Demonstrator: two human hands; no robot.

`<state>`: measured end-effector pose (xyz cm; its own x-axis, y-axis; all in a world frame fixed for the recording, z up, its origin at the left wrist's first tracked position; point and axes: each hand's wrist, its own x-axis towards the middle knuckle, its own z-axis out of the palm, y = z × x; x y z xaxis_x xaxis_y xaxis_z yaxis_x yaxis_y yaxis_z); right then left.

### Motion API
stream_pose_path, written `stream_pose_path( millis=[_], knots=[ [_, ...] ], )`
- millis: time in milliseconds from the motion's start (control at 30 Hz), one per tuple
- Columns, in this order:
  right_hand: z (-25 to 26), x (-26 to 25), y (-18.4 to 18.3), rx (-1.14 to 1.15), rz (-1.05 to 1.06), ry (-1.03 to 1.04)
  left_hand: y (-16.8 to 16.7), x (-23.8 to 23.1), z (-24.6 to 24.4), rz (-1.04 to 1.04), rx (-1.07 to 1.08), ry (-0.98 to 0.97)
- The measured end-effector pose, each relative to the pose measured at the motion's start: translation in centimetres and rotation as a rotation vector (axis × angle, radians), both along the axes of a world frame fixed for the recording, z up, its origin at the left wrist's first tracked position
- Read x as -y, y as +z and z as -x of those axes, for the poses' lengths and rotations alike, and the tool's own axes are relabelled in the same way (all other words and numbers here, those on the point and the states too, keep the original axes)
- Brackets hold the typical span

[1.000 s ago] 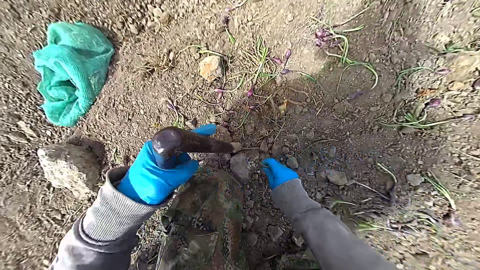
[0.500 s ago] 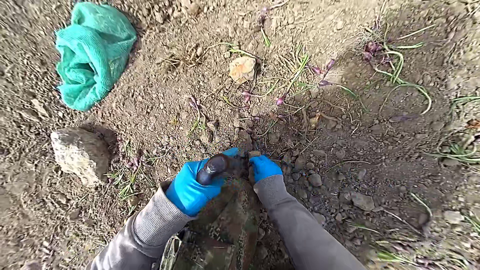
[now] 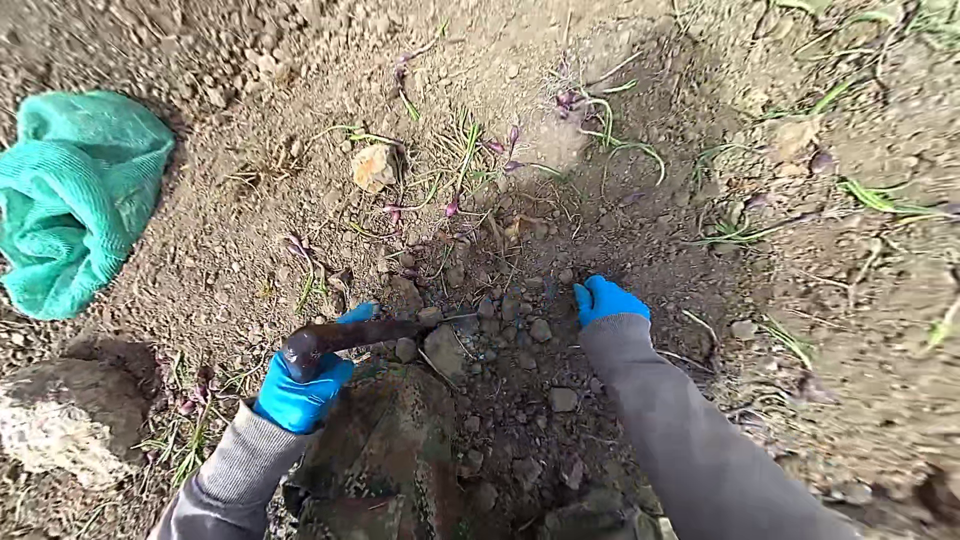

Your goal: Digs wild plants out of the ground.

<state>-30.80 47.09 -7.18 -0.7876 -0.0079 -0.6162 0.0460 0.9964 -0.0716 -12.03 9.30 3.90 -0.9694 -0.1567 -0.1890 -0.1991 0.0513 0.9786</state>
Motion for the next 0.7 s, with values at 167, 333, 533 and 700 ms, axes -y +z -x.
stream_pose_path(
  millis=[167, 333, 533, 700],
  knots=[
    [-2.9, -1.6, 4.7, 0.337, 0.263, 0.143, -2.2, -2.9, 1.0, 0.189, 0.282, 0.035],
    [-12.3, -14.7, 7.0, -0.204, 0.220, -0.028, 7.1, -10.6, 7.0, 0.181, -0.029, -0.366],
    [-9.3, -25.1, 5.3, 0.257, 0.118, -0.031, 5.5, -26.3, 11.9, 0.049, -0.122, -0.555],
    [-2.7, -30.3, 9.0, 0.003, 0.321, -0.105, 0.0, -33.6, 11.2, 0.285, 0.629, -0.346]
  ],
)
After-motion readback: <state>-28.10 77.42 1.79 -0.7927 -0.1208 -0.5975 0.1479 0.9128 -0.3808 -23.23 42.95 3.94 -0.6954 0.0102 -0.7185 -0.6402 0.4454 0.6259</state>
